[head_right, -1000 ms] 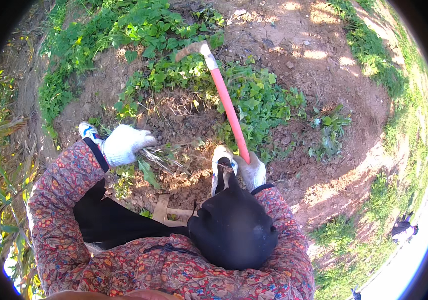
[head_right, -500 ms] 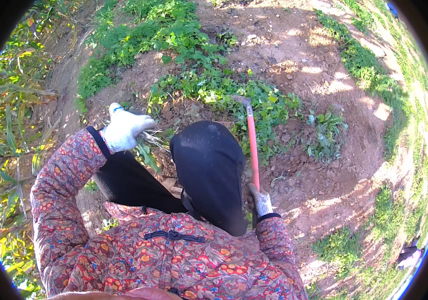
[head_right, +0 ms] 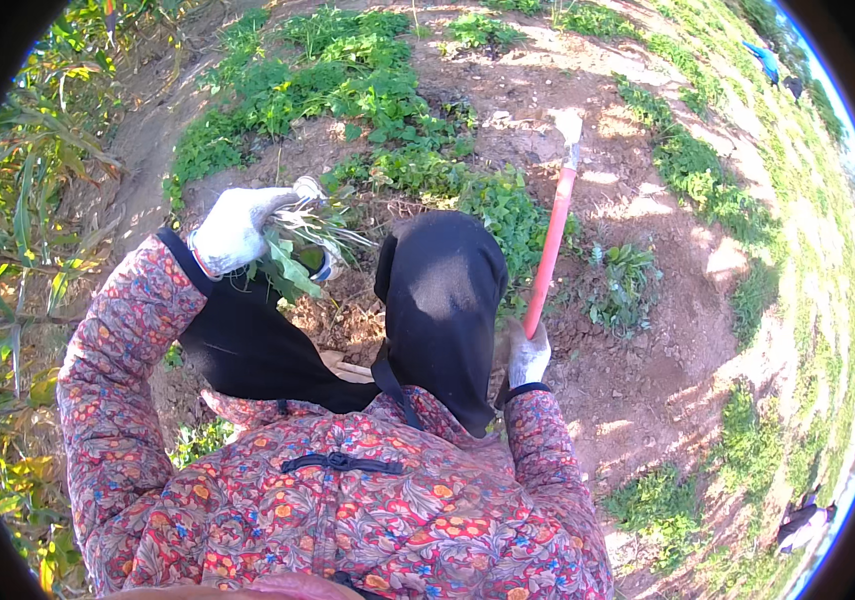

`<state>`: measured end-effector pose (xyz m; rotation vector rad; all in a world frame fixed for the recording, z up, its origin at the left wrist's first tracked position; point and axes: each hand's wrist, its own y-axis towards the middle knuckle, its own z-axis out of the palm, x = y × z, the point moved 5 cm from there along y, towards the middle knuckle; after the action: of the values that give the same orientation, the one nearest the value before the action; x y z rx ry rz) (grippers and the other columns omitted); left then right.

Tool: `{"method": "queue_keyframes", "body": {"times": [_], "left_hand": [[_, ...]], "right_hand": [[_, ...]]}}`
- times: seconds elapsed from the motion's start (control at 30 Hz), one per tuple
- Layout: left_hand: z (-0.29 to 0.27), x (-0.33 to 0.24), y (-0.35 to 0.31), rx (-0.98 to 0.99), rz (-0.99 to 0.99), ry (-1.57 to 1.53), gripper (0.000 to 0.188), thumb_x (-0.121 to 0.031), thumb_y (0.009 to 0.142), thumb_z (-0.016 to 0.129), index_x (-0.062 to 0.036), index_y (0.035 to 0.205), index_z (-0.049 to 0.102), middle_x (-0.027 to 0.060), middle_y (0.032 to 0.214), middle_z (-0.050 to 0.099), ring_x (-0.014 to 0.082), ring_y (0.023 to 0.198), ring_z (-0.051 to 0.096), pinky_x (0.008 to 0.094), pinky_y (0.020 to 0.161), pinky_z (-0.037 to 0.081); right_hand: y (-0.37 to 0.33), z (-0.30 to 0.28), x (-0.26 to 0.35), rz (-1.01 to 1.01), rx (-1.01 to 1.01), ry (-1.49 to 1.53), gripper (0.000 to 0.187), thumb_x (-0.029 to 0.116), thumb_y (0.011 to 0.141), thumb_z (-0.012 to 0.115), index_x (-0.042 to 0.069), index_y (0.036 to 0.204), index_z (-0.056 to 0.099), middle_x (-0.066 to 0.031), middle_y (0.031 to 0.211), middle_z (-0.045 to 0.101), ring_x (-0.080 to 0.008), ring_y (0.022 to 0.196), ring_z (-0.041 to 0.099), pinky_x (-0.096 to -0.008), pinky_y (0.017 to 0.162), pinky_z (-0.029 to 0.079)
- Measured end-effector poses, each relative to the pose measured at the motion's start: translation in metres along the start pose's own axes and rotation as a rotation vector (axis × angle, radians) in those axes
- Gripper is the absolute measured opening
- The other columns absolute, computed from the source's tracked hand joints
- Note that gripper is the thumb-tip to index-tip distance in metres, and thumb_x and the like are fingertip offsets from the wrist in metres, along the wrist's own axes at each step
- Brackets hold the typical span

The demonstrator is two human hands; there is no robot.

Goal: The person uses a hoe to loosen soil around weeds and pulls them out by hand, gathering the removed plants into a bundle held in the left hand. The person moves along a row, repeating the cycle of hoeing and uprooting weeds.

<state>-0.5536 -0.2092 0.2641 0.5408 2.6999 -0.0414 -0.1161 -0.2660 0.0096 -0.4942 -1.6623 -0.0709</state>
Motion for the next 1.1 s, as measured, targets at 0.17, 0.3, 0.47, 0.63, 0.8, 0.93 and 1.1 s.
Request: {"method": "queue_keyframes", "body": {"times": [0.17,0.3,0.47,0.63,0.8,0.93,1.1], "left_hand": [[0.015,0.023,0.045,-0.063,-0.042,-0.079,0.063,-0.003,0.063,0.072,0.0003,0.125,0.06,0.0203,0.116,0.067,0.0342,0.109,0.065,0.0374,0.094,0.052],[0.044,0.032,0.101,-0.113,-0.102,-0.341,0.067,0.003,0.062,0.076,0.0034,0.127,0.058,0.0201,0.118,0.067,0.0286,0.113,0.065,0.0348,0.097,0.05],[0.063,0.05,0.158,-0.004,-0.298,-0.872,0.054,0.012,0.076,0.064,0.004,0.128,0.053,0.0091,0.114,0.066,0.0175,0.1,0.065,0.0323,0.091,0.053],[0.093,0.094,0.204,-0.104,-0.526,-1.253,0.041,0.005,0.089,0.058,-0.001,0.129,0.05,0.015,0.115,0.064,0.0271,0.102,0.066,0.0359,0.087,0.058],[0.121,0.127,0.256,-0.119,-0.493,-0.935,0.034,0.005,0.086,0.058,0.0022,0.12,0.056,0.0127,0.106,0.069,0.0157,0.086,0.066,0.0271,0.071,0.057],[0.155,0.148,0.293,-0.13,-0.632,-0.895,0.033,0.002,0.087,0.057,0.0005,0.12,0.063,0.005,0.102,0.069,0.0134,0.082,0.065,0.0274,0.072,0.053],[0.177,0.159,0.307,-0.226,-0.704,-1.02,0.037,0.002,0.089,0.058,0.0008,0.125,0.062,0.008,0.111,0.069,0.0143,0.091,0.066,0.0281,0.08,0.054]], "right_hand": [[0.019,-0.003,0.006,0.282,0.031,0.026,0.025,0.031,0.091,0.067,0.007,0.091,0.059,0.0023,0.063,0.05,-0.009,0.044,0.044,-0.0267,0.04,0.037],[0.083,-0.011,-0.007,0.402,-0.09,0.115,0.03,0.04,0.091,0.064,0.011,0.089,0.057,0.0026,0.062,0.048,-0.0096,0.042,0.042,-0.0273,0.039,0.037],[0.237,0.012,0.002,0.293,-0.193,0.344,0.033,0.043,0.092,0.063,0.014,0.082,0.051,0.0036,0.06,0.045,-0.0085,0.04,0.037,-0.0274,0.036,0.032],[0.326,0.055,-0.064,0.331,-0.203,0.259,0.04,0.045,0.09,0.064,0.009,0.076,0.053,-0.0011,0.054,0.048,-0.0152,0.04,0.046,-0.0323,0.037,0.037],[0.164,0.055,-0.14,0.561,0.221,-0.314,0.053,0.046,0.085,0.069,-0.003,0.105,0.067,-0.0124,0.083,0.068,-0.0216,0.074,0.065,-0.0337,0.069,0.051],[0.149,0.012,-0.134,0.621,0.19,-0.356,0.047,0.045,0.085,0.071,0.001,0.1,0.066,-0.0102,0.079,0.065,-0.0178,0.066,0.06,-0.0325,0.062,0.047],[0.298,0.04,-0.054,0.464,-0.185,0.12,0.032,0.039,0.089,0.067,0.01,0.088,0.054,0.003,0.057,0.043,-0.0096,0.039,0.039,-0.026,0.035,0.034]]}}
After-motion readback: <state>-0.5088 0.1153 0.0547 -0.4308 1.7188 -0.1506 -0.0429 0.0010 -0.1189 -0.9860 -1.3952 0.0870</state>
